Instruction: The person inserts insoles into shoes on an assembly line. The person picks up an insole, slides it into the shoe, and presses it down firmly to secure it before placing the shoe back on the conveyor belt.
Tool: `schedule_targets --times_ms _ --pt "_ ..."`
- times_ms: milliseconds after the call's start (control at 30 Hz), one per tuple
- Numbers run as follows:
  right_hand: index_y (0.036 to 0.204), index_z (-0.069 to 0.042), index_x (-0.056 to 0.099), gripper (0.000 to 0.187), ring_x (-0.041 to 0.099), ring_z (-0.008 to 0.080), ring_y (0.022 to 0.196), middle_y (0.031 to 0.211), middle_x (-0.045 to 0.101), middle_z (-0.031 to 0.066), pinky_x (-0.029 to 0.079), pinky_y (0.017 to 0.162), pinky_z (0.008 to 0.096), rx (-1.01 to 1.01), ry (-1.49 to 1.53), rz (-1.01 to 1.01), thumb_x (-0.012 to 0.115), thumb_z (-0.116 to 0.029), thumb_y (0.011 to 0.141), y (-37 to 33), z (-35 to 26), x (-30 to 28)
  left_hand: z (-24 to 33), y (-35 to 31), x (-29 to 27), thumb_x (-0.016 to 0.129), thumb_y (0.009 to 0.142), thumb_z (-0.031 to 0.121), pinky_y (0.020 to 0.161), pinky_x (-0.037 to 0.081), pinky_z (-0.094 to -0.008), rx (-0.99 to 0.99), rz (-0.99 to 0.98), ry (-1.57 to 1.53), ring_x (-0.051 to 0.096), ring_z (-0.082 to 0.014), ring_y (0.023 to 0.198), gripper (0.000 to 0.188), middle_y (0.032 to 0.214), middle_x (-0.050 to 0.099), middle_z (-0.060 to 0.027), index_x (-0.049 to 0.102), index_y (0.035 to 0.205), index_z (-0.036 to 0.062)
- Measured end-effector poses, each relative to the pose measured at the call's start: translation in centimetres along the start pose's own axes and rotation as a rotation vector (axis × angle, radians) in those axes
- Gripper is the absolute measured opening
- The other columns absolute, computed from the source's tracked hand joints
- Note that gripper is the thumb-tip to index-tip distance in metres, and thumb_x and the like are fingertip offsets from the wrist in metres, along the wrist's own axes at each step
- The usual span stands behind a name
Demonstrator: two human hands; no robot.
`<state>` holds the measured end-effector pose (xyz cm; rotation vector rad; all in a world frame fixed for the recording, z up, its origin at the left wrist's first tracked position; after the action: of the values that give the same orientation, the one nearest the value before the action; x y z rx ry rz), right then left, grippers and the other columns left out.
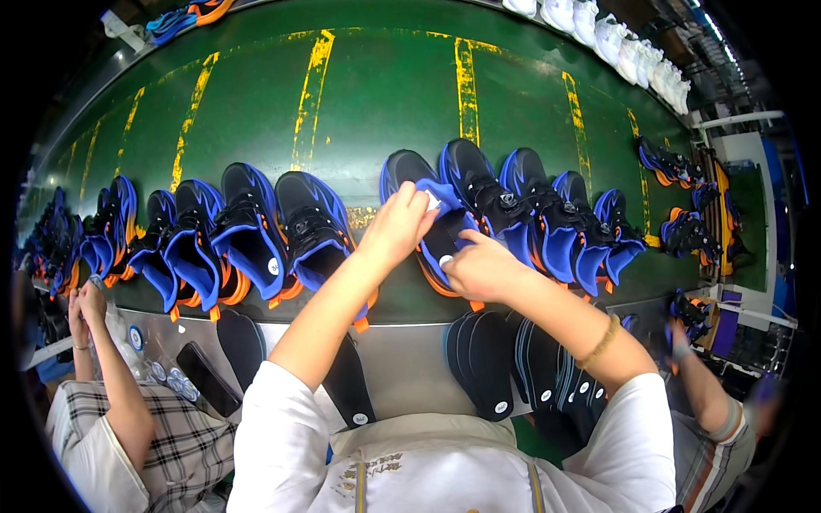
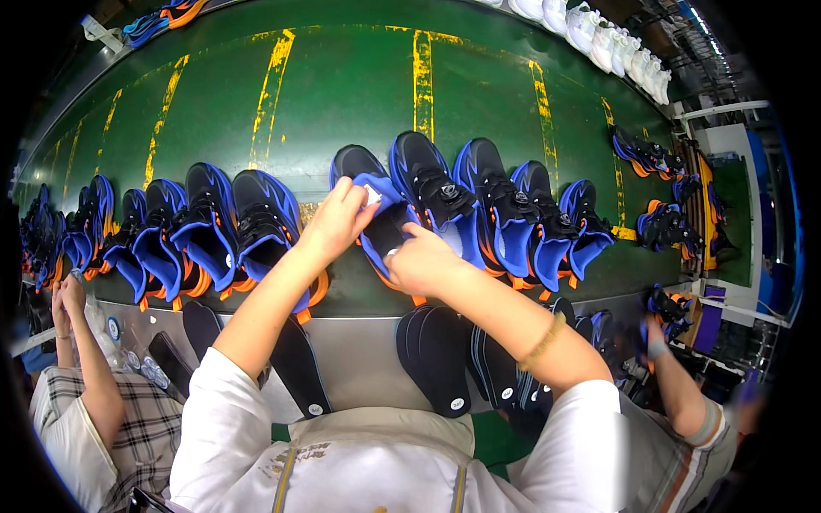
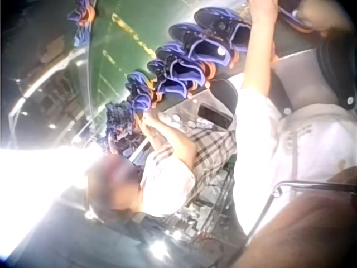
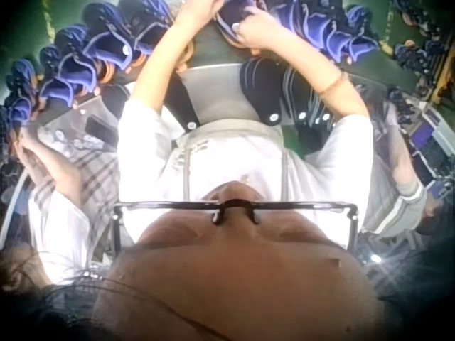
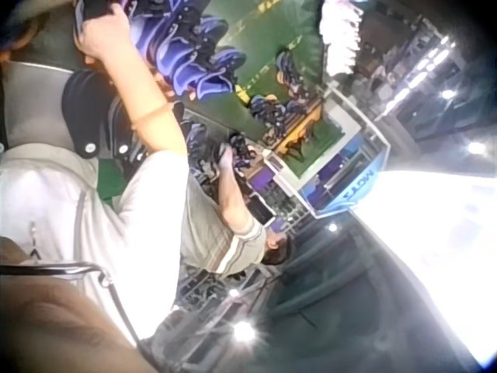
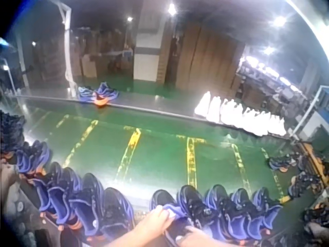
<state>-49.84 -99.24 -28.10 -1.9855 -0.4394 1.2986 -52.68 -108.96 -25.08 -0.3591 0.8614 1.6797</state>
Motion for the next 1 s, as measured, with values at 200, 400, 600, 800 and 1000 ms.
schedule_targets --times_ms 200,400,600,800,1000 --pt "0.117 0.012 0.043 0.063 0.052 0.0253 0.107 0.099 0.059 0.0226 0.004 0.109 0.0391 0.199 0.255 0.216 0.031 -0.04 0.083 -0.9 0.8 1.3 1.8 0.9 2.2 0.051 0.078 0.011 0.066 0.046 -0.0399 0.105 -0.206 0.314 0.053 -0.0291 0.076 0.013 0.089 0.049 -0.0138 0.05 0.087 0.0021" --pt "0.118 0.003 0.046 0.045 0.044 0.0308 0.116 0.117 0.051 0.0181 0.024 0.102 0.0449 0.1 0.526 1.205 0.054 -0.02 0.08 -11.1 -1.2 -2.3 0.6 3.4 -3.5 0.051 0.075 0.007 0.069 0.043 -0.0405 0.177 -0.173 0.326 0.052 -0.0331 0.078 0.012 0.083 0.051 -0.0162 0.053 0.086 0.002" --pt "0.101 -0.002 0.058 0.028 0.053 0.0358 0.096 0.105 0.055 0.0193 0.042 0.084 0.0416 0.974 0.302 1.212 0.061 -0.011 0.074 -29.1 7.0 13.7 -2.8 4.7 -15.3 0.054 0.085 0.011 0.051 0.036 -0.0198 -0.286 0.347 -0.486 0.045 -0.0084 0.057 0.014 0.095 0.059 -0.0085 0.051 0.073 0.004" --pt "0.087 0.0 0.055 0.038 0.055 0.0356 0.084 0.088 0.058 0.0192 0.043 0.075 0.0393 1.219 0.785 0.815 0.073 -0.026 0.066 -35.9 10.0 27.8 3.8 2.4 -3.0 0.048 0.077 0.013 0.039 0.03 -0.0253 -0.591 0.202 -1.629 0.034 -0.0109 0.042 0.017 0.056 0.041 -0.0003 0.043 0.061 0.0105" --pt "0.086 0.004 0.061 0.018 0.055 0.0114 0.069 0.076 0.061 0.0081 0.044 0.061 0.0246 1.183 0.893 1.315 0.061 -0.011 0.077 -40.2 13.5 23.3 9.2 2.3 4.7 0.066 0.077 0.023 0.058 0.043 -0.0344 -0.264 0.043 -0.132 0.052 -0.0239 0.064 0.046 0.069 0.05 -0.0092 0.044 0.112 0.0028"
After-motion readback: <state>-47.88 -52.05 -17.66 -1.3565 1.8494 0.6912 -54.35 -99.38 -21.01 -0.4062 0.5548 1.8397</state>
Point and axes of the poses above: each hand's wrist, its own y-axis towards the middle knuckle, its own x-axis out of the palm, z = x × y, the point moved 9 cm from there along y, towards the middle knuckle
